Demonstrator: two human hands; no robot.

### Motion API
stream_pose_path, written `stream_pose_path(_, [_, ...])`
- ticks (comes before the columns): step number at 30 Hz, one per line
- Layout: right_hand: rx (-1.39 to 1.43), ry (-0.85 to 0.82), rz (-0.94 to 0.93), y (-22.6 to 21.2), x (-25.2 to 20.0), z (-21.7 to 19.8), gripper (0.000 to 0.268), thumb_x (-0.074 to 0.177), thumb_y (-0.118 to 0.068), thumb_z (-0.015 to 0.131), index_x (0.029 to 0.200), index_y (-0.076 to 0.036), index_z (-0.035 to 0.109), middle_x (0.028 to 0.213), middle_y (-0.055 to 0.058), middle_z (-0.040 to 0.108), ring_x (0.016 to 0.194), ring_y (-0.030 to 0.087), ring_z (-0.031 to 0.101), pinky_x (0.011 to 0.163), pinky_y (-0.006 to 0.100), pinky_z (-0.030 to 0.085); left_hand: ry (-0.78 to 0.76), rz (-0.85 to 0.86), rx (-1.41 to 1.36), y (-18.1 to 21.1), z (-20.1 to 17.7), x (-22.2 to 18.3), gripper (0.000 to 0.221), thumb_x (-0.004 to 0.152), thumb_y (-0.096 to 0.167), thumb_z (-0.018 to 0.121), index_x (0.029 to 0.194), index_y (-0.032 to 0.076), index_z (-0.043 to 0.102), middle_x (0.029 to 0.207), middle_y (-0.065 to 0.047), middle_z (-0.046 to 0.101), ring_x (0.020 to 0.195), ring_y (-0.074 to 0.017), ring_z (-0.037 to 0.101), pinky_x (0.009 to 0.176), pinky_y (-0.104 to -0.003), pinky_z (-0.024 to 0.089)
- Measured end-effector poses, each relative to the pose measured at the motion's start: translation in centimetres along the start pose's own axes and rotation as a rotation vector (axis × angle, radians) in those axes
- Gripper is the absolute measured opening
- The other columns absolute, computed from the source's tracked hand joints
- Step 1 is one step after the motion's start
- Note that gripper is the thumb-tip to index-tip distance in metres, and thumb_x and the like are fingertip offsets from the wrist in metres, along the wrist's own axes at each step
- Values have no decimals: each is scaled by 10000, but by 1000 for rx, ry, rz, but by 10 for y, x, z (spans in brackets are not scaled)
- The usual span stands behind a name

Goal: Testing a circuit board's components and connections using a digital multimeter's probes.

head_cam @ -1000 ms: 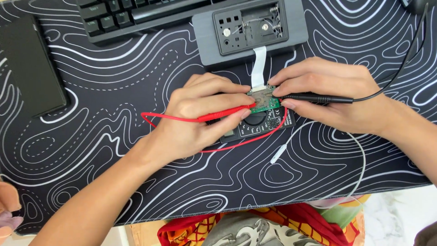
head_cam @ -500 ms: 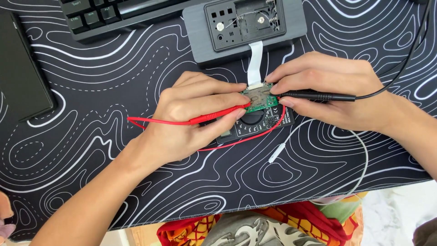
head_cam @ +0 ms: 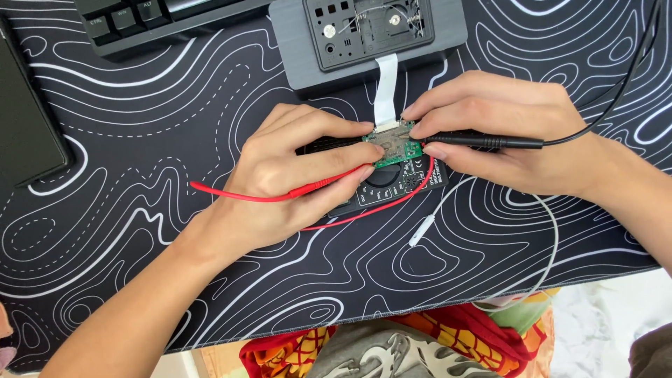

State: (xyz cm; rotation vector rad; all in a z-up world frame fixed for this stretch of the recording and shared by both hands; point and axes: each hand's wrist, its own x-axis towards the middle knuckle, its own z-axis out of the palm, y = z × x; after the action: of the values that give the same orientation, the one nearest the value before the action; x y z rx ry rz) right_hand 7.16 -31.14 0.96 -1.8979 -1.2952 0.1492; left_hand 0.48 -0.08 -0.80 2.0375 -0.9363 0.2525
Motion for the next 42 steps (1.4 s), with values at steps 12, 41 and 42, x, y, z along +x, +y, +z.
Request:
stream_pose_path(12, [-92,48,-92,-1,1,0,191,1103,-82,773,1249,31,820,1272,212,709,1146,374,700,1088,490,569,-38,-48,-69,-1,-2,2,179,1146,67,800,1316,48,850,1356,-196,788,1111,-327,775,986,-445,508])
stream_pose_path(41, [-369,235,-271,-9,3,24,246,1178,-204,701,1142,5,825,1033,162,708,915,372,692,918,517,455,169,-128,-146,45,3,18,170,1071,70,817,1168,-66,850,1222,-228,839,1090,-324,803,1039,-417,558])
stream_pose_path(42, [-368,230,-267,-10,3,23,228,1180,-184,708,1141,11,819,1025,158,707,902,367,689,913,513,453,163,-134,-138,44,3,18,175,1079,81,811,1178,-58,853,1232,-217,836,1085,-323,766,1038,-413,554])
